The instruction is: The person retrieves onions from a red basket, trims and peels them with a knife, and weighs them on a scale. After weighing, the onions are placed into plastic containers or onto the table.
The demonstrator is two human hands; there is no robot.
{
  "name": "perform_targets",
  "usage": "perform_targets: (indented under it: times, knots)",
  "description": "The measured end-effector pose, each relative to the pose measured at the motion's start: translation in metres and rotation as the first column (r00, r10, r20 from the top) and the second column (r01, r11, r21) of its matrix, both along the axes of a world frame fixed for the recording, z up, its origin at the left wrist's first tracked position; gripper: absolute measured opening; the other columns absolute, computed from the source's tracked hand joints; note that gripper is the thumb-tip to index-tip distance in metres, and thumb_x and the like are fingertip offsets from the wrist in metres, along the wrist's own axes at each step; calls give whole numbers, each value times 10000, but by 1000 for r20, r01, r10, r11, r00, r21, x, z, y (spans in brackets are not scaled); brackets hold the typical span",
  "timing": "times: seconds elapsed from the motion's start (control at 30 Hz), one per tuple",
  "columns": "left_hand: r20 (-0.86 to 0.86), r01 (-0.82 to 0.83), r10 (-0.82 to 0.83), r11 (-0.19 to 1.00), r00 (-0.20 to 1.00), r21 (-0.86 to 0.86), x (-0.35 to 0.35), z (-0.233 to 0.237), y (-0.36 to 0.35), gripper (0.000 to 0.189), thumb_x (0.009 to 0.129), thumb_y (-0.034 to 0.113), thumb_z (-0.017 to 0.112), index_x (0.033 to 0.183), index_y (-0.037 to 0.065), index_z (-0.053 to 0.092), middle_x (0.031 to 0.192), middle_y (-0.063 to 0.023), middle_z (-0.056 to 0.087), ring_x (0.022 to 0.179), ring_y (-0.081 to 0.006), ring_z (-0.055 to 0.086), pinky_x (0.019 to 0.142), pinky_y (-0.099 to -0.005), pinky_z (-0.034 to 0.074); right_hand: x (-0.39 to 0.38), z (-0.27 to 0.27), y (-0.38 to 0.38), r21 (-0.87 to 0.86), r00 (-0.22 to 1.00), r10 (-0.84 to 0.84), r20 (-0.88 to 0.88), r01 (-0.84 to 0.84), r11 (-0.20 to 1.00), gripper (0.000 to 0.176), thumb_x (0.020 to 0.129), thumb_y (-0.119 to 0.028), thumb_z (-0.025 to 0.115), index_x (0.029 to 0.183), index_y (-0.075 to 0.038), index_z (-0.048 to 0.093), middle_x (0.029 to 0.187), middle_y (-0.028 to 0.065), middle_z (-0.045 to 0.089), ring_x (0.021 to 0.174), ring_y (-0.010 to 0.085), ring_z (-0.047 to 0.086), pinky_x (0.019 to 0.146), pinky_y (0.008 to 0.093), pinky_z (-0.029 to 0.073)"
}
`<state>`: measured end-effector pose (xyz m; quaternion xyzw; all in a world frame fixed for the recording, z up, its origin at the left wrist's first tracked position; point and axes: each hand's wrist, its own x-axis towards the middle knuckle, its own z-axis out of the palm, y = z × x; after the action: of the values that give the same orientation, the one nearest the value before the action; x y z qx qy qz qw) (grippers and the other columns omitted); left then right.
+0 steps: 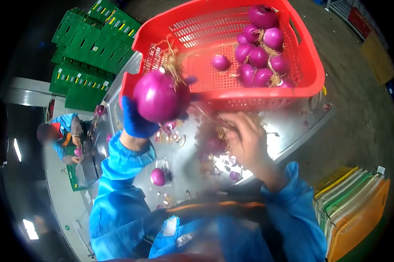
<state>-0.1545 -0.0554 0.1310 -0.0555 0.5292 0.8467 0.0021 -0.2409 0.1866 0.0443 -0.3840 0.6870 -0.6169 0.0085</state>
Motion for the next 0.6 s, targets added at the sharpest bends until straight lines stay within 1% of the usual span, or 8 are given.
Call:
perform_targets:
  times: [0.07,0.13,0.2,0.27,0.33,0.47,0.5,0.6]
  knots:
    - [-25,-61,58,990,998,-127,24,-10,20,984,786,671,643,1511,116,275,1495,-240,370,1334,-448,430,1034,-561,447,7,11,-3,91,994,21,-107,-11,996,334,746,-11,680,1077,-33,641,945,131,649,856,356,645,719,414,512]
    - [-71,-196,184,947,980,-253,50,-24,36,961,755,524,749,1486,75,316,1450,-198,436,1328,-354,466,1065,-477,437,21,18,-5,145,973,26,-229,8,989,382,704,8,717,1075,-36,637,946,117,645,857,341,645,724,415,507]
    - [-106,-225,202,919,974,-323,74,-41,39,930,783,387,786,1486,21,301,1424,-127,458,1312,-270,463,1089,-430,401,36,17,-5,238,947,49,-318,29,971,413,684,-16,744,1077,-61,626,929,97,623,821,297,648,704,386,508]
    - [-105,-251,228,891,968,-378,91,-48,51,969,753,397,810,1487,20,301,1411,-135,463,1296,-264,466,1086,-425,397,48,9,-7,253,943,60,-328,26,967,354,725,1,677,1074,-43,634,955,135,643,796,338,648,674,407,520]
    - [-125,-252,218,840,968,-481,106,-59,55,993,735,402,824,1487,20,301,1404,-139,467,1283,-265,476,1081,-422,401,59,7,-6,321,938,91,-334,23,947,368,719,2,673,1082,-46,632,960,135,641,798,332,651,673,406,523]
    - [11,-222,236,931,972,-291,134,-70,63,991,723,415,826,1481,34,313,1403,-164,471,1272,-299,494,1049,-433,437,73,-23,-9,382,922,120,-367,32,923,397,704,1,670,1096,-50,634,951,135,638,793,316,656,675,403,531]
    - [0,-215,219,957,976,-194,137,-72,66,972,733,419,816,1479,45,318,1406,-174,473,1274,-312,498,1050,-439,439,73,-28,-8,380,929,120,-351,25,924,367,759,-17,648,1122,-63,636,994,149,657,833,336,663,701,403,543]
    - [-91,-139,143,989,986,49,144,-78,71,930,759,476,765,1479,77,333,1434,-220,446,1304,-360,476,1060,-471,435,63,-84,4,538,993,-20,-112,77,840,314,835,-43,615,1146,-79,638,1055,160,673,900,352,669,738,409,549]
